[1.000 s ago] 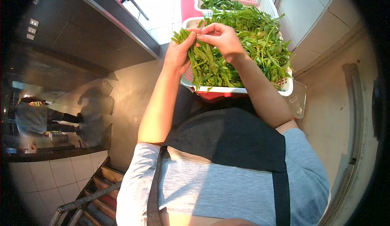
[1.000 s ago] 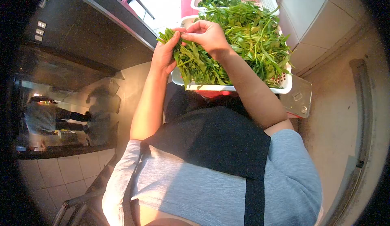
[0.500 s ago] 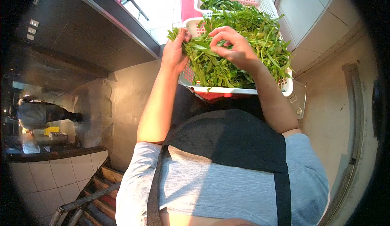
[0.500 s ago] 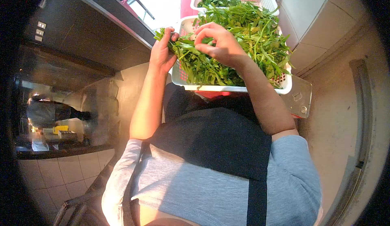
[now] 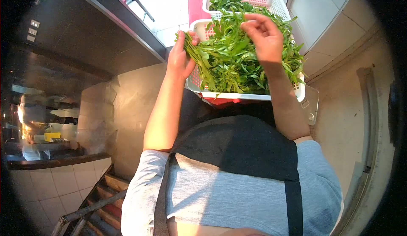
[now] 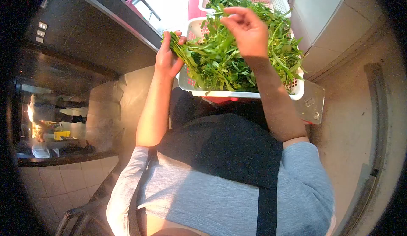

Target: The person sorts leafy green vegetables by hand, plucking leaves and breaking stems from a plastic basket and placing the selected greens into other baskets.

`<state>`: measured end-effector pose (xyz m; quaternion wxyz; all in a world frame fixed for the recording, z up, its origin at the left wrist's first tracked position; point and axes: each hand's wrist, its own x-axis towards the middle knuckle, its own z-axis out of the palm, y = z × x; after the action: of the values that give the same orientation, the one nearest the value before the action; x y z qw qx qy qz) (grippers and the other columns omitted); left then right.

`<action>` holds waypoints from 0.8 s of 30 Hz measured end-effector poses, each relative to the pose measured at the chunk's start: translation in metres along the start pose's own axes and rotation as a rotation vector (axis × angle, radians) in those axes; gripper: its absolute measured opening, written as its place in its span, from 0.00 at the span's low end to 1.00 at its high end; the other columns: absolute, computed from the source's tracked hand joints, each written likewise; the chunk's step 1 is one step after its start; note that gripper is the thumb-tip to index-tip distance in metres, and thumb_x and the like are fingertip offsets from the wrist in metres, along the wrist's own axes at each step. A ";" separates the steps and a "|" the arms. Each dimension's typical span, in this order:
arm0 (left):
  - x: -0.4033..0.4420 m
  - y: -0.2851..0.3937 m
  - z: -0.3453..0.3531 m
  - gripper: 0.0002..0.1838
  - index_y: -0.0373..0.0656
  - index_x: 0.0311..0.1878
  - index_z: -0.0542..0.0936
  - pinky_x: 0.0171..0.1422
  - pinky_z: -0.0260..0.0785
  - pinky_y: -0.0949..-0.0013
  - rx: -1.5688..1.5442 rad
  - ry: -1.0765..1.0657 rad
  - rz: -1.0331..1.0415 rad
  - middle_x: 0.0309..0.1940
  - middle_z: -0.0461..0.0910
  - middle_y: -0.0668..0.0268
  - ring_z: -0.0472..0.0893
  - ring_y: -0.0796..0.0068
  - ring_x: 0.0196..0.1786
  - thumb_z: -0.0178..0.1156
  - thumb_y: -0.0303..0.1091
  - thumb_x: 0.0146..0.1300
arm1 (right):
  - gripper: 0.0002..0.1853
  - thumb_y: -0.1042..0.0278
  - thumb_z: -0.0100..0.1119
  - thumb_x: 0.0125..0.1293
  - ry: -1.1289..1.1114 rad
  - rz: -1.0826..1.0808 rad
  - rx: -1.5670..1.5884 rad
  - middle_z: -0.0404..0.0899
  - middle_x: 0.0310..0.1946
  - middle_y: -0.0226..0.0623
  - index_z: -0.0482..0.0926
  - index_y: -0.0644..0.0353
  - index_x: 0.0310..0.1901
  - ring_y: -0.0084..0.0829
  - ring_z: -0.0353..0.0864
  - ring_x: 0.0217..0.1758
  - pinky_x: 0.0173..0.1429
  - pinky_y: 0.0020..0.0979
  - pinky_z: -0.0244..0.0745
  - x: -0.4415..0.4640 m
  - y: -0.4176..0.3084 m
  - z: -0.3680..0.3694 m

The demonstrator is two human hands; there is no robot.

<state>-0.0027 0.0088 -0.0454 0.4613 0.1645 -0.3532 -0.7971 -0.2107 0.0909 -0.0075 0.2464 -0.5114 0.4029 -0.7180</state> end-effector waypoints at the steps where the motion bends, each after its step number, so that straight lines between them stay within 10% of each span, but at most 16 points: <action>1: -0.001 0.000 0.002 0.21 0.42 0.45 0.71 0.45 0.68 0.66 0.016 -0.002 -0.007 0.28 0.69 0.68 0.71 0.71 0.35 0.45 0.53 0.68 | 0.09 0.72 0.64 0.57 0.066 0.011 0.003 0.78 0.31 0.29 0.78 0.59 0.40 0.16 0.74 0.32 0.38 0.19 0.71 0.007 0.002 -0.001; 8: -0.001 -0.013 0.024 0.17 0.42 0.45 0.73 0.46 0.70 0.69 0.007 0.002 -0.043 0.31 0.75 0.67 0.75 0.74 0.38 0.50 0.47 0.68 | 0.08 0.70 0.68 0.51 -0.241 -0.079 -0.423 0.79 0.28 0.33 0.78 0.60 0.31 0.26 0.78 0.31 0.36 0.25 0.73 -0.005 0.016 0.052; 11: -0.002 -0.011 0.021 0.14 0.42 0.44 0.73 0.48 0.70 0.68 0.065 0.044 -0.030 0.36 0.77 0.65 0.76 0.74 0.42 0.50 0.43 0.68 | 0.08 0.65 0.66 0.49 -0.212 -0.427 -0.624 0.76 0.29 0.37 0.78 0.56 0.30 0.38 0.76 0.36 0.42 0.36 0.73 -0.005 0.030 0.056; 24: -0.004 -0.011 0.006 0.13 0.42 0.45 0.72 0.57 0.65 0.67 -0.147 -0.055 -0.024 0.42 0.74 0.65 0.73 0.73 0.48 0.44 0.41 0.71 | 0.06 0.65 0.64 0.49 -0.239 -0.360 -0.641 0.75 0.34 0.34 0.80 0.54 0.29 0.39 0.73 0.42 0.44 0.36 0.72 -0.019 0.031 0.077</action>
<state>-0.0110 0.0180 -0.0499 0.4525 0.1124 -0.3044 -0.8306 -0.1343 0.0630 -0.0317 -0.0105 -0.7050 0.4792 -0.5227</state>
